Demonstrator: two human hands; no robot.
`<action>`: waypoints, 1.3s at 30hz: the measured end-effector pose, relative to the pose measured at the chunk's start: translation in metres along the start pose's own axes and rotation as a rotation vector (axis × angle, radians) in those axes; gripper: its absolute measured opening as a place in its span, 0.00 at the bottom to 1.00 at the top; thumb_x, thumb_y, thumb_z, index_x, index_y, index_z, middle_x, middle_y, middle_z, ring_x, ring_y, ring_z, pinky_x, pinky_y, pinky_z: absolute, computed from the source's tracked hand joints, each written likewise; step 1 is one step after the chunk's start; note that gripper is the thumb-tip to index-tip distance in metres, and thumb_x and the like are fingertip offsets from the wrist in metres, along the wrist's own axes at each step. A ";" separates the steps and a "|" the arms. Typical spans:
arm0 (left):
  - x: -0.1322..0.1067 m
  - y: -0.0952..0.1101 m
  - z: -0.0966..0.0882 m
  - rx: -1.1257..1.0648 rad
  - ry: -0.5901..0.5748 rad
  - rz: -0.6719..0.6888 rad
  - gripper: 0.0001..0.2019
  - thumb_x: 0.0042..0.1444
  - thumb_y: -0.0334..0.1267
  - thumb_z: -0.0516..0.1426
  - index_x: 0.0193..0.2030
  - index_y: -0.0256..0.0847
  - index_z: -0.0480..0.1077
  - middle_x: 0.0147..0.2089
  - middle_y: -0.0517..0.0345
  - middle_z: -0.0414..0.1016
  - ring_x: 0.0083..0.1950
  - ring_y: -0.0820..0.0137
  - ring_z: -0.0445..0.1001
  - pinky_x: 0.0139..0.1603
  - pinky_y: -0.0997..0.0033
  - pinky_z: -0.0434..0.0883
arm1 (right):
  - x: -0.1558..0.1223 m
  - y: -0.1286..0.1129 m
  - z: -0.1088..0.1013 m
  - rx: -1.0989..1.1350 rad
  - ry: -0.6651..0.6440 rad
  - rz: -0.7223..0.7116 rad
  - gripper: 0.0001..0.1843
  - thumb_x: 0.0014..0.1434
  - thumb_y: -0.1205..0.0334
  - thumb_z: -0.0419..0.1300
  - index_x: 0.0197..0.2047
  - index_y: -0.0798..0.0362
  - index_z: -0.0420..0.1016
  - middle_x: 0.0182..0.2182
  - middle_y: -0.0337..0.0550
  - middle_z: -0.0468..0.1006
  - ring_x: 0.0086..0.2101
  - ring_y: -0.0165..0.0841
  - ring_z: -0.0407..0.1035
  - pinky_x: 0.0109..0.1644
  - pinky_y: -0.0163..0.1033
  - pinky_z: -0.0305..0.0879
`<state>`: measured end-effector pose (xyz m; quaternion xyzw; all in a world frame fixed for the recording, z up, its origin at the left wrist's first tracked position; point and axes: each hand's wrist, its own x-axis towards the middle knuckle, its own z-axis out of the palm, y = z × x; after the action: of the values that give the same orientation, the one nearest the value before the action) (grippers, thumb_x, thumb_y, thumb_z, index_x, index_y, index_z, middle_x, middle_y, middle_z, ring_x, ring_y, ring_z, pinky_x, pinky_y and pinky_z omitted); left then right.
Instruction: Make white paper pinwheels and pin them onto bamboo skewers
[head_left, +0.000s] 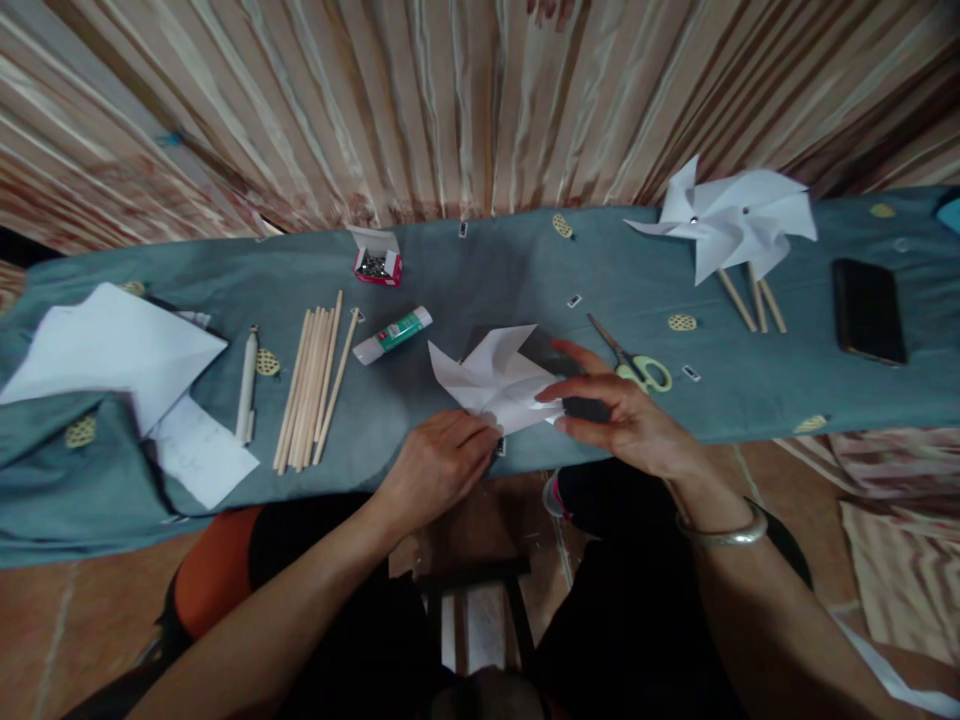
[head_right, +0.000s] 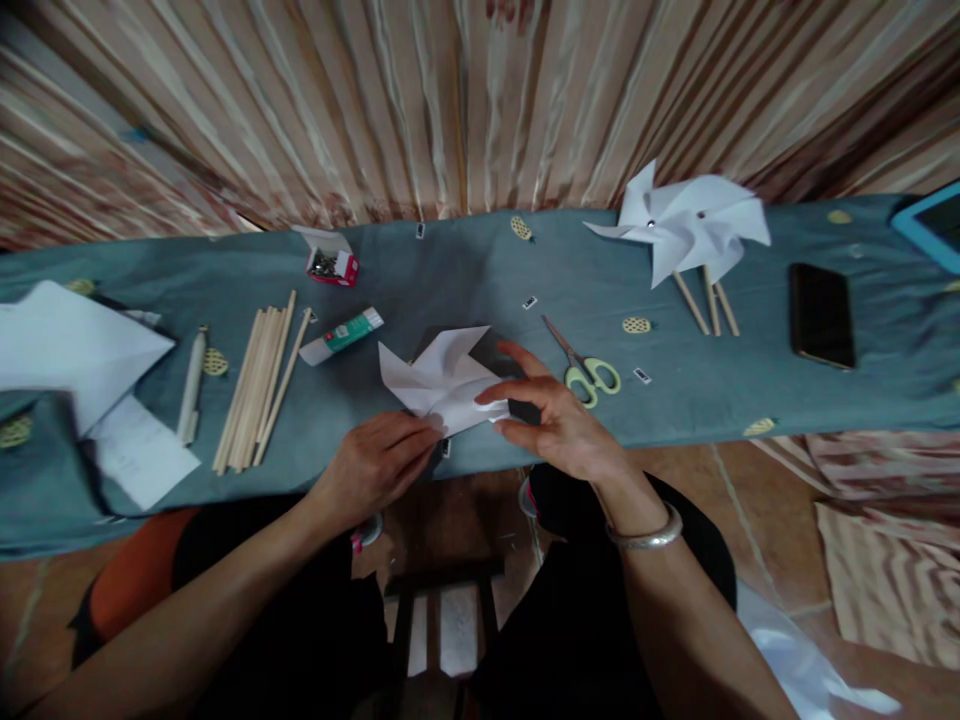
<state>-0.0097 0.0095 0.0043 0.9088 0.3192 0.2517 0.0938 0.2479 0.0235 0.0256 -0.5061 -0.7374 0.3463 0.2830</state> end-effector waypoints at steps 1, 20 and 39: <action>0.000 0.001 0.000 -0.001 0.001 0.003 0.08 0.64 0.31 0.54 0.44 0.35 0.74 0.40 0.50 0.79 0.39 0.66 0.76 0.40 0.65 0.75 | 0.000 -0.001 0.000 0.023 -0.027 0.009 0.09 0.56 0.60 0.64 0.42 0.45 0.82 0.63 0.44 0.67 0.61 0.45 0.64 0.61 0.54 0.66; -0.002 0.008 0.002 -0.029 -0.080 0.026 0.14 0.64 0.31 0.51 0.55 0.34 0.68 0.43 0.49 0.78 0.44 0.63 0.76 0.45 0.60 0.77 | 0.013 0.001 0.038 -0.130 0.134 -0.068 0.03 0.56 0.65 0.65 0.33 0.47 0.81 0.62 0.45 0.68 0.64 0.44 0.59 0.66 0.57 0.59; -0.001 0.010 0.004 -0.039 -0.069 0.064 0.12 0.65 0.30 0.49 0.49 0.32 0.72 0.41 0.47 0.78 0.43 0.62 0.74 0.42 0.60 0.78 | 0.021 -0.003 0.052 -0.316 0.140 -0.144 0.04 0.59 0.63 0.62 0.31 0.49 0.77 0.64 0.47 0.65 0.67 0.45 0.52 0.66 0.57 0.57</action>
<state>-0.0026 0.0010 0.0042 0.9248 0.2814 0.2293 0.1143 0.1989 0.0312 -0.0018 -0.5129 -0.7956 0.1689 0.2747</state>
